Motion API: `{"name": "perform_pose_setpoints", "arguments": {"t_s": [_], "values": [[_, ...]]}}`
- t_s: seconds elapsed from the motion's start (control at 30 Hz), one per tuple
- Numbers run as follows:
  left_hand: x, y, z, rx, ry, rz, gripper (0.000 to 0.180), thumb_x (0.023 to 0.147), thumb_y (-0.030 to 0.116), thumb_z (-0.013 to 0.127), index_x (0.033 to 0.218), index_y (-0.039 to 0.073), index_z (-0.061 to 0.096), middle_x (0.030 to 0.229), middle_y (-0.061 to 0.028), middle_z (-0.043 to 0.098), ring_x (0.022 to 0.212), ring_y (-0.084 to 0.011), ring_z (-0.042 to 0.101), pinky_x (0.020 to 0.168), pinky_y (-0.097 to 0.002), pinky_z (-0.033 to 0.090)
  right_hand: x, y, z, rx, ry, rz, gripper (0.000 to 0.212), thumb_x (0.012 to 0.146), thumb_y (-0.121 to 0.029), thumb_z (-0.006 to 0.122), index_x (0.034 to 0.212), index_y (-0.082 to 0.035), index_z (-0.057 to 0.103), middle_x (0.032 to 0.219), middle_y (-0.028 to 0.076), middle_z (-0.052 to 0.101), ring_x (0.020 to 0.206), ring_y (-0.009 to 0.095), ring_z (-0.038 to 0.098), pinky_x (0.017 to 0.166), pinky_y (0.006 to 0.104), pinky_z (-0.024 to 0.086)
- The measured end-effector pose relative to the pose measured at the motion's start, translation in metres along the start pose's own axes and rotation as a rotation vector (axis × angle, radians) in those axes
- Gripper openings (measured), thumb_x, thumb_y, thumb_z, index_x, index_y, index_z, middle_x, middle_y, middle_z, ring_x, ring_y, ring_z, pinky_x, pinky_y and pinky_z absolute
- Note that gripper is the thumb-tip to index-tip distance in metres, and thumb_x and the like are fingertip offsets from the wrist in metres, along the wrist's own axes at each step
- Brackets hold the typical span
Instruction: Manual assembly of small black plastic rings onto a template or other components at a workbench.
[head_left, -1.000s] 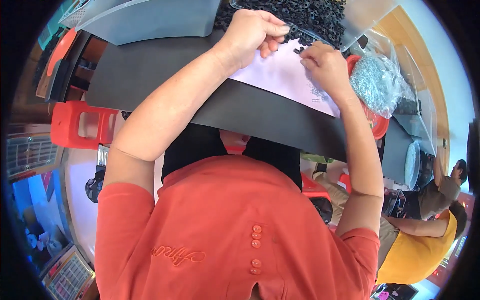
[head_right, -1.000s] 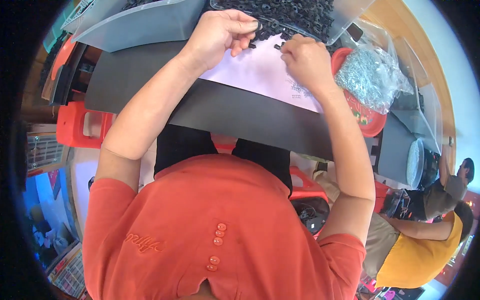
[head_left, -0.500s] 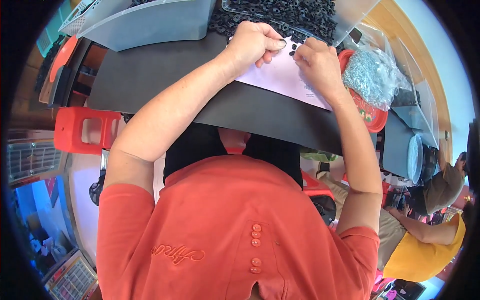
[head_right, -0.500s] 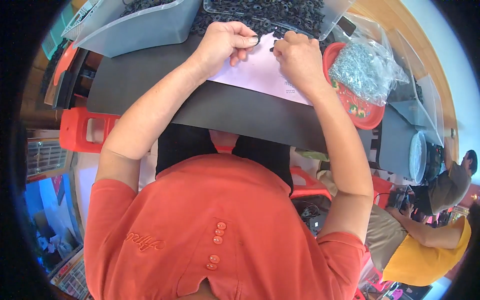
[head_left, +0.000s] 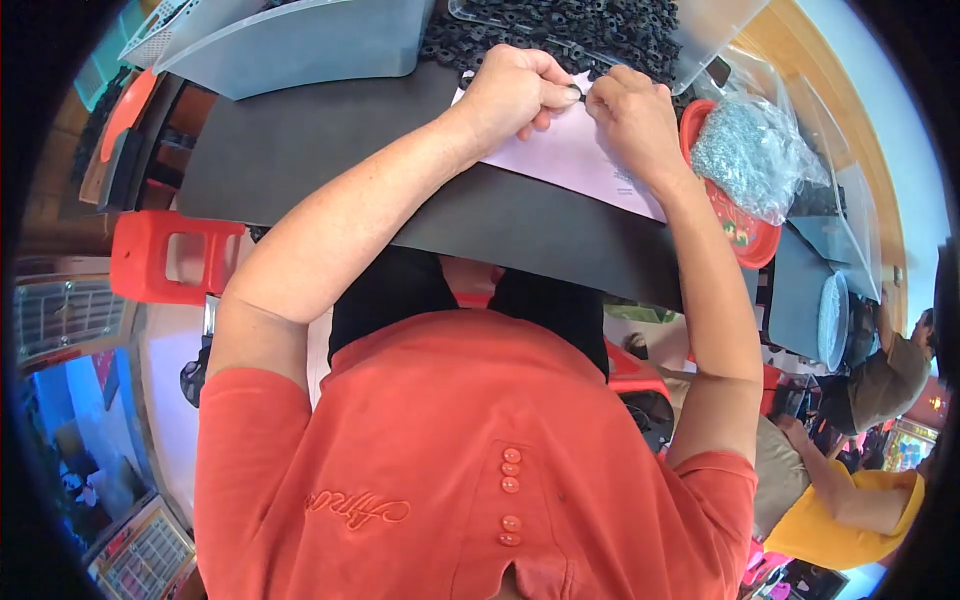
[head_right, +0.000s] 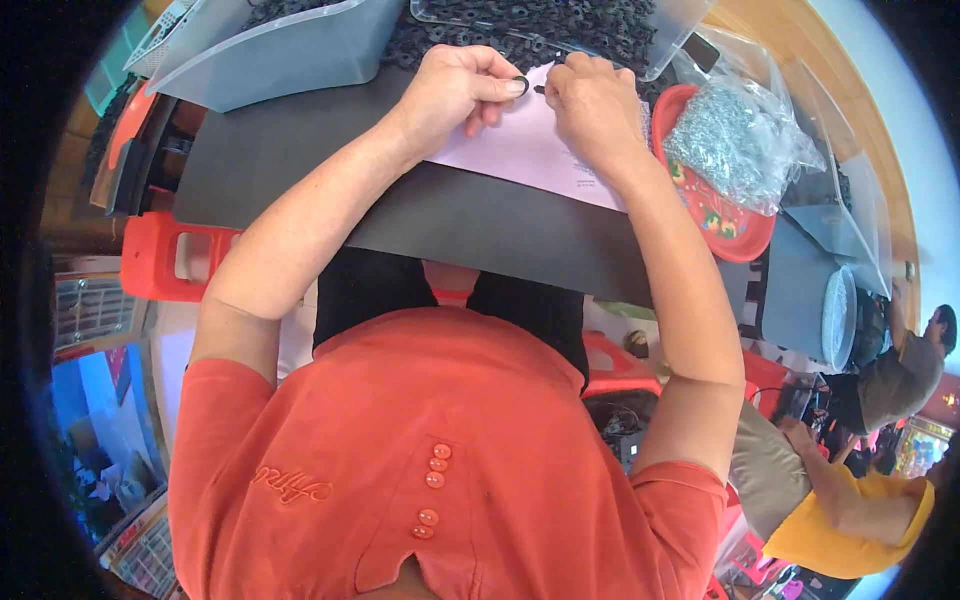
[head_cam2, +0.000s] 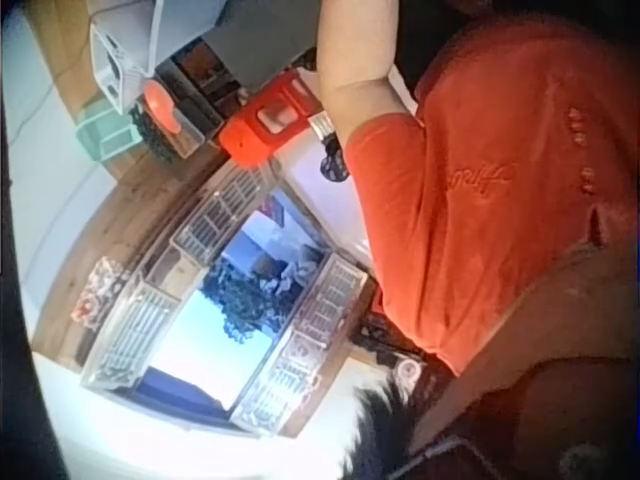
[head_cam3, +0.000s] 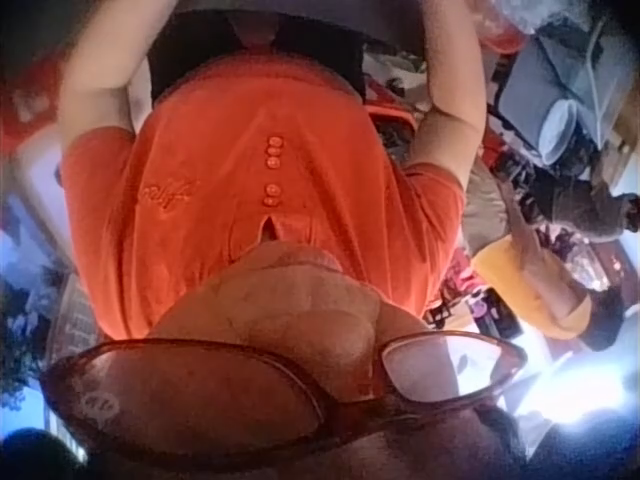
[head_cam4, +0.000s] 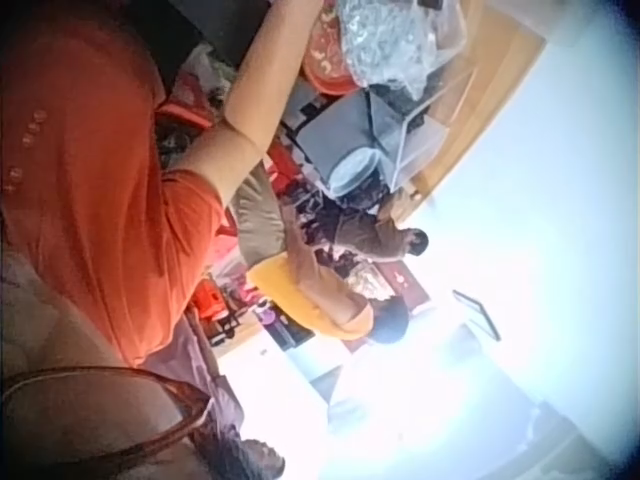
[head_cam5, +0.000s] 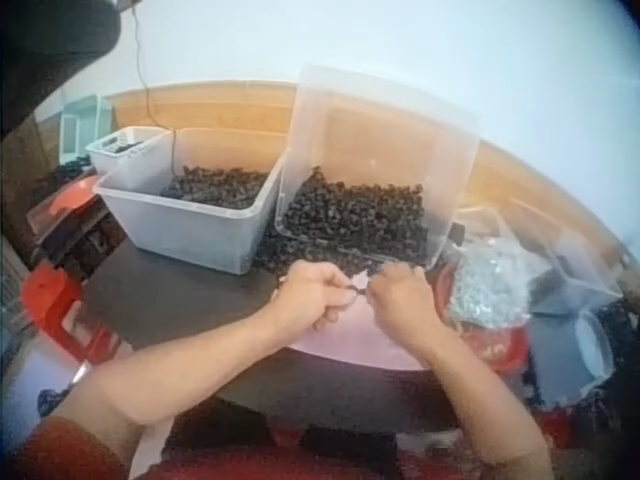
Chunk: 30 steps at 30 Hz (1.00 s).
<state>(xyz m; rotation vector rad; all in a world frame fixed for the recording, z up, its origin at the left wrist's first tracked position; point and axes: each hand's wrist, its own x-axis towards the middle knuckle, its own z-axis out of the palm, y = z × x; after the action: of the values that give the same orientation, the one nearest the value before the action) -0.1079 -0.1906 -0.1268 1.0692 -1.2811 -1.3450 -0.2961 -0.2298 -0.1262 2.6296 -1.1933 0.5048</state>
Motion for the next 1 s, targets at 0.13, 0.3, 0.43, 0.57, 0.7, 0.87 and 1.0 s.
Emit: {"name": "perform_pose_setpoints", "arguments": {"t_s": [0.13,0.3,0.43,0.57,0.7,0.87,1.0], "values": [[0.000,0.000,-0.002,-0.006,0.015,0.001,0.012,0.081,0.008,0.067,0.088,-0.002,0.065,0.069,-0.0055,0.062,0.053,-0.0082,0.054,0.041,-0.0217,0.039,0.000,0.005,-0.013,0.099,0.026,0.052,0.010,0.076,-0.013,0.061,0.083,-0.011,0.068,0.089,0.007,0.060,0.095,0.028,0.058,0.078,0.0436,0.042],[-0.002,0.003,0.001,0.001,0.007,-0.008,0.012,0.082,0.008,0.067,0.087,-0.003,0.065,0.069,-0.0053,0.062,0.053,-0.0082,0.054,0.042,-0.0219,0.038,-0.006,0.005,-0.007,-0.004,-0.018,0.009,0.008,0.076,-0.013,0.062,0.081,-0.011,0.068,0.087,0.006,0.060,0.092,0.027,0.058,0.076,0.0445,0.042],[-0.001,0.003,0.002,0.005,0.000,-0.014,0.012,0.081,0.007,0.067,0.087,-0.003,0.065,0.069,-0.0052,0.062,0.053,-0.0082,0.054,0.042,-0.0220,0.038,-0.008,0.004,-0.001,0.007,0.056,0.022,0.007,0.076,-0.012,0.062,0.080,-0.010,0.067,0.085,0.006,0.060,0.089,0.027,0.058,0.074,0.0432,0.042],[-0.002,0.004,0.002,0.046,0.042,-0.018,0.011,0.081,0.007,0.067,0.087,-0.002,0.065,0.069,-0.0050,0.062,0.054,-0.0083,0.054,0.042,-0.0221,0.038,-0.010,0.015,-0.012,0.155,0.115,0.039,0.009,0.076,-0.013,0.062,0.083,-0.010,0.068,0.085,0.006,0.060,0.090,0.027,0.059,0.074,0.0424,0.042],[-0.001,0.000,0.004,0.056,0.029,-0.031,0.010,0.082,0.007,0.066,0.086,-0.002,0.066,0.068,-0.0046,0.061,0.054,-0.0082,0.053,0.043,-0.0221,0.038,-0.016,0.020,-0.006,0.144,-0.028,0.071,0.010,0.076,-0.012,0.061,0.083,-0.010,0.067,0.087,0.007,0.060,0.092,0.028,0.059,0.075,0.0436,0.041],[-0.002,0.001,0.007,0.072,0.022,-0.049,0.009,0.082,0.007,0.067,0.086,-0.001,0.066,0.068,-0.0042,0.061,0.053,-0.0074,0.051,0.043,-0.0220,0.038,-0.011,0.012,0.000,0.040,0.011,0.054,0.010,0.077,-0.009,0.056,0.081,-0.009,0.065,0.087,0.007,0.060,0.093,0.027,0.059,0.075,0.0433,0.041],[-0.004,0.002,0.005,0.076,0.026,-0.058,0.009,0.082,0.008,0.067,0.086,-0.001,0.066,0.068,-0.0038,0.061,0.052,-0.0071,0.051,0.043,-0.0216,0.038,-0.014,0.026,-0.018,0.177,0.091,0.061,0.012,0.075,-0.010,0.060,0.084,-0.012,0.068,0.084,0.006,0.060,0.091,0.026,0.060,0.074,0.0426,0.042]]}}
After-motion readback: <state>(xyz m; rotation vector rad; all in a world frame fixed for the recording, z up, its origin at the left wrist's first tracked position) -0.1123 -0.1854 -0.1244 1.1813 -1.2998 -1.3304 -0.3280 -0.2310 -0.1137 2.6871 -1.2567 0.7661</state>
